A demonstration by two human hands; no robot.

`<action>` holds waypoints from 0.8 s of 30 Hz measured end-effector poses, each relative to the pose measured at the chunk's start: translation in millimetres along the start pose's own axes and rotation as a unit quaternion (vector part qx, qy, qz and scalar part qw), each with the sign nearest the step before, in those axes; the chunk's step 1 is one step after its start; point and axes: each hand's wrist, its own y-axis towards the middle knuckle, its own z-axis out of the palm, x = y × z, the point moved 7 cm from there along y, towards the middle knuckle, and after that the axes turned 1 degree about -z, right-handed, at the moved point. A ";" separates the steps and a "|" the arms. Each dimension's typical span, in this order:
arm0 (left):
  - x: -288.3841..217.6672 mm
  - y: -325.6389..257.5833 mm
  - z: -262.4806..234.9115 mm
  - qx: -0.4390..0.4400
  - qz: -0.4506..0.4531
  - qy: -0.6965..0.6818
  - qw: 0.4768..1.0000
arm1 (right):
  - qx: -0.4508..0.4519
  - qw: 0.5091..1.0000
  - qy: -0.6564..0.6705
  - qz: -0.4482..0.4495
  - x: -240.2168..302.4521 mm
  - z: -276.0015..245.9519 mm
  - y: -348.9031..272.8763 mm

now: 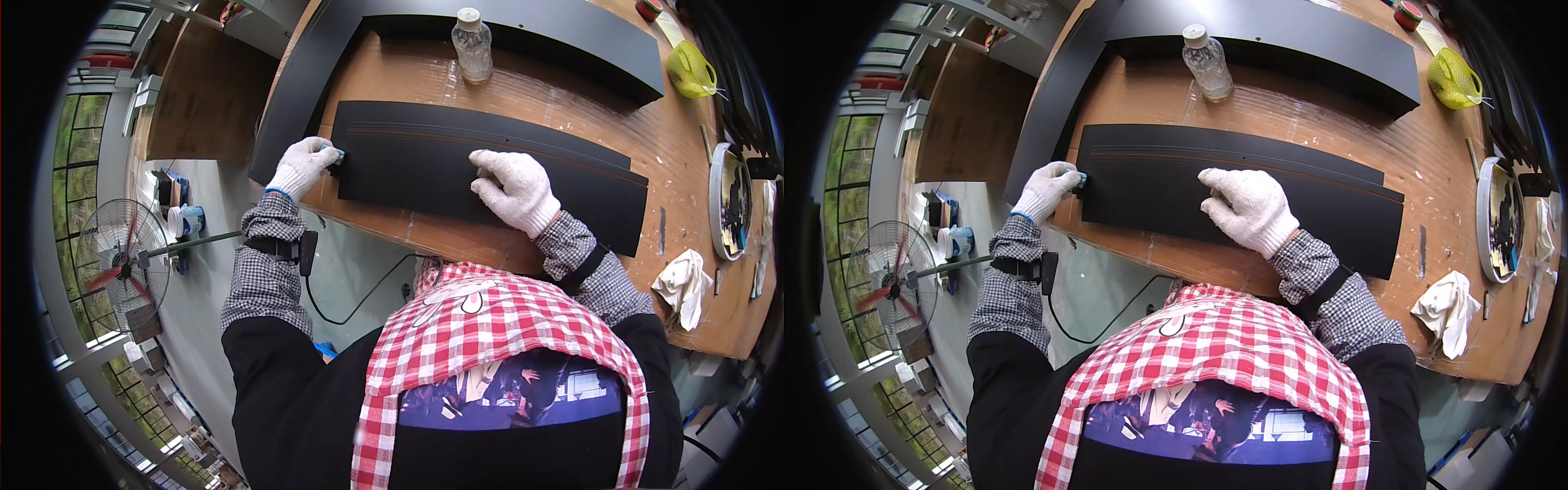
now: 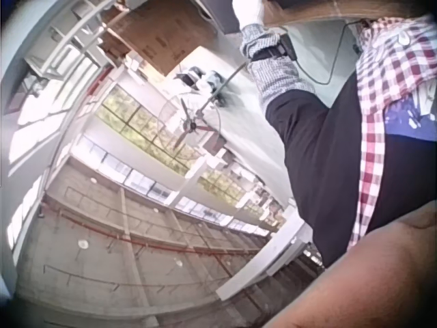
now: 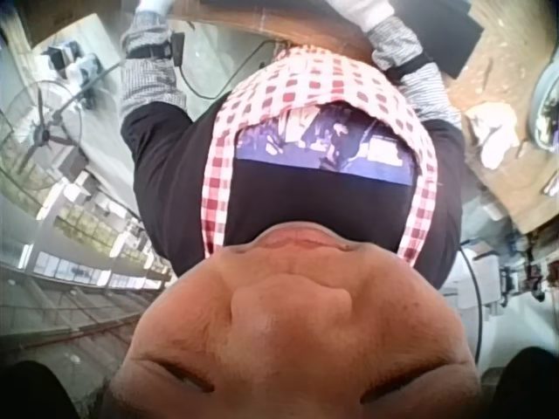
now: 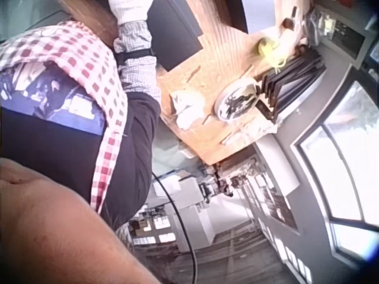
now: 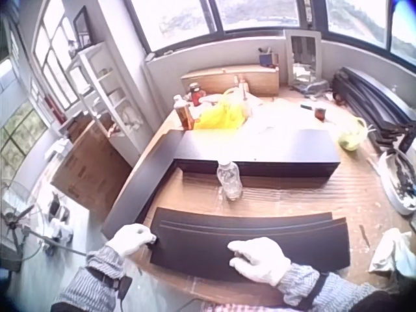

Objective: Applying a finish or cleaning substance to the edges of black wooden boards using a small blue applicator block and a scraper.

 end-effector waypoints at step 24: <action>-146.6 -165.9 151.3 0.356 0.182 -0.411 0.819 | 0.253 0.896 0.309 0.196 30.5 -14.0 -44.9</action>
